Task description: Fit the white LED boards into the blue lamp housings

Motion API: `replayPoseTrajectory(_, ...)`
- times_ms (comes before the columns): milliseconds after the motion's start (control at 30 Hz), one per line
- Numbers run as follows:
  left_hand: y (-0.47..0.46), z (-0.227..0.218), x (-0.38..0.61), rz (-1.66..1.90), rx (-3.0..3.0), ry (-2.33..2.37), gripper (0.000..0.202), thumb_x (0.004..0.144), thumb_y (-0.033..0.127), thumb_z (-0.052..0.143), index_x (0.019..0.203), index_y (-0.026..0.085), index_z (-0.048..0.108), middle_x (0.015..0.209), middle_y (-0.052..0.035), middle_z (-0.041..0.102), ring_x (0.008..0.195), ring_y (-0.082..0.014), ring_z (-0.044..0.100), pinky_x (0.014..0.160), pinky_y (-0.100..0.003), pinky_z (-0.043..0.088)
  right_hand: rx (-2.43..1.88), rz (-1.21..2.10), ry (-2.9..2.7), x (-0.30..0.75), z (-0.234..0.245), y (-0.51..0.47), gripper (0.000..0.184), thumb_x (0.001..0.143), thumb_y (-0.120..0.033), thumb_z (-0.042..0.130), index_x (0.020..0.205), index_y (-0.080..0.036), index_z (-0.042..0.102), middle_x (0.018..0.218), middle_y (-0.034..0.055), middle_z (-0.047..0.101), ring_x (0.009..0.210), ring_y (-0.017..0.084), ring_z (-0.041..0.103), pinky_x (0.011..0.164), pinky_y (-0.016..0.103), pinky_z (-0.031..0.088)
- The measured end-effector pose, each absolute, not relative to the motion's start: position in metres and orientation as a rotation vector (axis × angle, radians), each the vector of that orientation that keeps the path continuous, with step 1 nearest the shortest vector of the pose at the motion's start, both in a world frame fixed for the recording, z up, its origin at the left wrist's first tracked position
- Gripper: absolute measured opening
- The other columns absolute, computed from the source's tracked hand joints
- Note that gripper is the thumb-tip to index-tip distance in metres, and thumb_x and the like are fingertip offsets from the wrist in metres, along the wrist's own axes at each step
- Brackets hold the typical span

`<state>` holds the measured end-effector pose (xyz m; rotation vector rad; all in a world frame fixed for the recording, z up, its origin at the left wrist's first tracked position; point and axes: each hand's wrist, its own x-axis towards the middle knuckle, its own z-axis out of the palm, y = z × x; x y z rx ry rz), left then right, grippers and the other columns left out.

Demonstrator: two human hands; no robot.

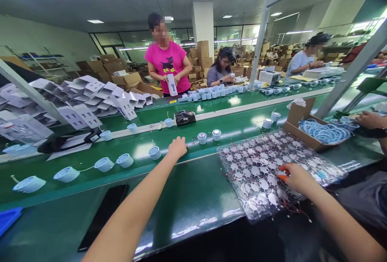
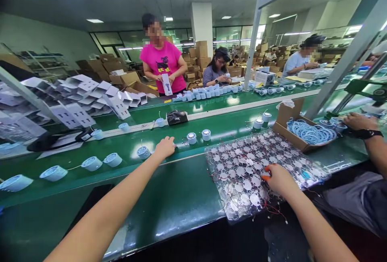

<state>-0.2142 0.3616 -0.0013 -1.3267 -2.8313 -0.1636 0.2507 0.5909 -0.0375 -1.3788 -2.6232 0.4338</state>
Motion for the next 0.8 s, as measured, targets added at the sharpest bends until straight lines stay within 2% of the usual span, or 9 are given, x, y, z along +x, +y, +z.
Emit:
replayPoseTrajectory(67,0.336,0.005,-0.208,-0.191,-1.411,-2.776,0.045,0.096,0.034,0.049,0.135,0.012,0.046,0.132,-0.024,0.055,0.117,-0.0376,0.058,0.095,-0.048,0.047,-1.383,0.398,-2.646,0.259,-0.033,0.594,0.008,0.075,-0.021,0.07,0.081,-0.018,0.075,0.082,0.0121,0.07,0.07,0.025,0.064,0.07,0.034,0.047)
replayPoseTrajectory(133,0.308,0.008,-0.194,-0.224,-1.538,-2.715,0.05,0.095,0.042,0.054,0.135,0.014,0.044,0.133,-0.0209,0.055,0.115,-0.0349,0.06,0.094,-0.044,0.049,-1.373,0.234,-2.587,0.266,-0.021,0.595,0.009,0.075,-0.023,0.069,0.081,-0.019,0.074,0.08,0.0101,0.065,0.069,0.025,0.062,0.069,0.035,0.046)
replayPoseTrajectory(267,0.249,-0.001,-0.148,-0.327,-1.812,-2.643,0.051,0.082,0.05,0.073,0.119,0.021,0.055,0.122,-0.0104,0.064,0.109,-0.0291,0.064,0.092,-0.038,0.052,-1.26,-0.104,-2.156,0.257,0.013,0.571,0.027,0.086,-0.039,0.063,0.096,-0.019,0.077,0.089,0.0142,0.059,0.085,0.031,0.06,0.077,0.042,0.046)
replayPoseTrajectory(367,0.214,-0.013,-0.113,-0.682,-1.871,-2.58,0.044,0.082,0.048,0.074,0.116,0.024,0.059,0.132,-0.0097,0.06,0.121,-0.0294,0.06,0.103,-0.042,0.049,-0.989,0.15,-2.035,0.216,0.022,0.516,0.033,0.091,-0.047,0.06,0.105,-0.021,0.075,0.091,0.0105,0.061,0.082,0.027,0.061,0.076,0.04,0.049)
replayPoseTrajectory(433,0.2,-0.021,-0.096,-0.967,-1.724,-2.59,0.034,0.09,0.043,0.065,0.119,0.026,0.062,0.133,-0.0099,0.057,0.121,-0.0271,0.059,0.106,-0.042,0.048,-0.699,0.482,-2.148,0.18,0.009,0.466,0.026,0.093,-0.041,0.059,0.106,-0.023,0.072,0.093,0.0079,0.066,0.081,0.023,0.063,0.074,0.036,0.052)
replayPoseTrajectory(500,0.192,-0.028,-0.085,-1.204,-1.467,-2.654,0.031,0.095,0.04,0.055,0.12,0.025,0.064,0.119,-0.0099,0.062,0.105,-0.0234,0.065,0.096,-0.039,0.054,-0.516,0.681,-2.326,0.148,-0.016,0.418,0.022,0.096,-0.028,0.053,0.109,-0.023,0.07,0.099,0.0078,0.068,0.083,0.021,0.065,0.077,0.035,0.054)
replayPoseTrajectory(600,0.189,-0.035,-0.076,-1.526,-1.061,-2.75,0.031,0.091,0.042,0.058,0.11,0.019,0.068,0.096,-0.008,0.067,0.082,-0.0209,0.066,0.077,-0.035,0.057,-0.435,0.648,-2.496,0.125,-0.058,0.367,0.026,0.094,-0.018,0.05,0.11,-0.024,0.071,0.1,0.0076,0.069,0.08,0.022,0.066,0.074,0.035,0.055)
replayPoseTrajectory(700,0.19,-0.037,-0.074,-1.747,-0.821,-2.8,0.028,0.086,0.043,0.063,0.092,0.017,0.071,0.089,-0.0083,0.072,0.082,-0.0214,0.069,0.078,-0.033,0.056,-0.429,0.578,-2.53,0.129,-0.082,0.35,0.032,0.092,-0.01,0.044,0.105,-0.023,0.071,0.102,0.0084,0.069,0.08,0.022,0.067,0.073,0.036,0.055)
replayPoseTrajectory(800,0.19,-0.04,-0.078,-1.768,-0.774,-2.861,0.026,0.086,0.04,0.061,0.082,0.016,0.071,0.081,-0.0071,0.074,0.074,-0.0203,0.069,0.071,-0.031,0.055,-0.434,0.605,-2.514,0.14,-0.085,0.351,0.036,0.092,-0.008,0.041,0.109,-0.022,0.069,0.11,0.0109,0.067,0.095,0.025,0.068,0.082,0.039,0.055)
